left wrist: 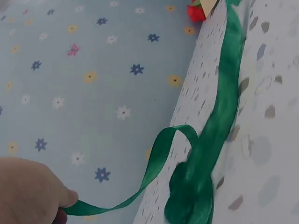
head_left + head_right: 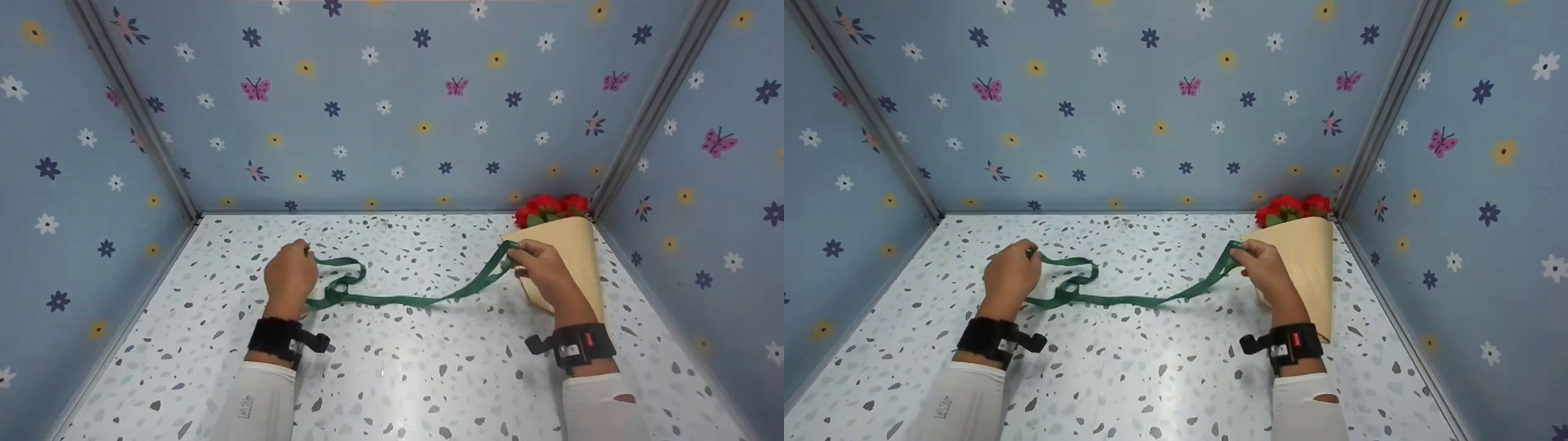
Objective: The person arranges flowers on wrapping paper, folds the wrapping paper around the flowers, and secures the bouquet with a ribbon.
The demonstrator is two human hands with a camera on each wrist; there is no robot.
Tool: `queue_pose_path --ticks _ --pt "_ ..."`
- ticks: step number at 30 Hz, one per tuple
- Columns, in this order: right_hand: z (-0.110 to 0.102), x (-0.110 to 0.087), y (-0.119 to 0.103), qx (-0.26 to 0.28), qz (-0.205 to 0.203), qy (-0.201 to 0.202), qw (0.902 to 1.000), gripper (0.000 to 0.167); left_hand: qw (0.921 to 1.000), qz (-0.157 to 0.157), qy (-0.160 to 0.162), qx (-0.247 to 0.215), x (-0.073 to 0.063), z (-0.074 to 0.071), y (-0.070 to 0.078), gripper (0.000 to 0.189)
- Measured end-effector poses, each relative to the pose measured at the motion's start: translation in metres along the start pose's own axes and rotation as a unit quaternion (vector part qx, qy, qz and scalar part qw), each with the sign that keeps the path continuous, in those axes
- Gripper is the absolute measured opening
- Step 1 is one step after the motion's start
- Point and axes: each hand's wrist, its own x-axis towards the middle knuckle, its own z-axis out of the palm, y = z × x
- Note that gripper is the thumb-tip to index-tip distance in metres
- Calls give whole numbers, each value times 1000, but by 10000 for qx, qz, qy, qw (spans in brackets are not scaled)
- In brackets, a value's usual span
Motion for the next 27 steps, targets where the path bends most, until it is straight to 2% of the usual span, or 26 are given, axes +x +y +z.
queue_pose_path --ticks 2,4,6,8,9,11,13,14,16,18,20,22,23,25,27 --pt "-5 1 0 -147 380 294 9987 24 9994 -332 129 0 3 -3 -15 40" --pt "-6 2 2 -595 783 429 9942 29 9970 -749 129 111 5 -4 -28 46" --pt "-3 2 5 -1356 1122 414 9835 38 9938 -1081 110 236 7 -3 -38 54" --pt "4 2 7 -2237 1183 464 9664 46 9923 -1182 9 374 8 1 -45 59" --pt "9 2 7 -2649 1129 536 9562 49 9928 -1114 -83 431 9 4 -46 60" --pt "21 2 7 -3371 803 780 9348 54 9959 -749 -325 386 9 10 -43 58" --pt "33 2 4 -3841 331 999 9173 55 9973 -122 -672 261 7 17 -34 52" --pt "39 1 1 -3966 161 997 9124 53 9957 206 -886 160 5 22 -28 50" --pt "52 -2 -3 -4118 -155 804 9076 46 9877 736 -1374 -73 0 27 -17 49" --pt "67 -7 -7 -4183 -457 362 9064 38 9783 989 -1811 -202 -4 30 -10 59" --pt "85 -12 -8 -4151 -674 -168 9071 31 9711 918 -2181 -294 -8 28 -7 77" --pt "104 -18 -7 -4087 -951 -661 9053 31 9694 716 -2336 -218 -10 23 -8 95" --pt "113 -20 -7 -4060 -1058 -890 9034 31 9700 630 -2343 -180 -10 20 -9 97" --pt "129 -24 -4 -4041 -1188 -1255 8982 29 9701 523 -2371 -73 -11 13 -12 90" --pt "139 -26 -1 -4090 -1256 -1457 8920 21 9686 479 -2440 40 -12 8 -15 69"
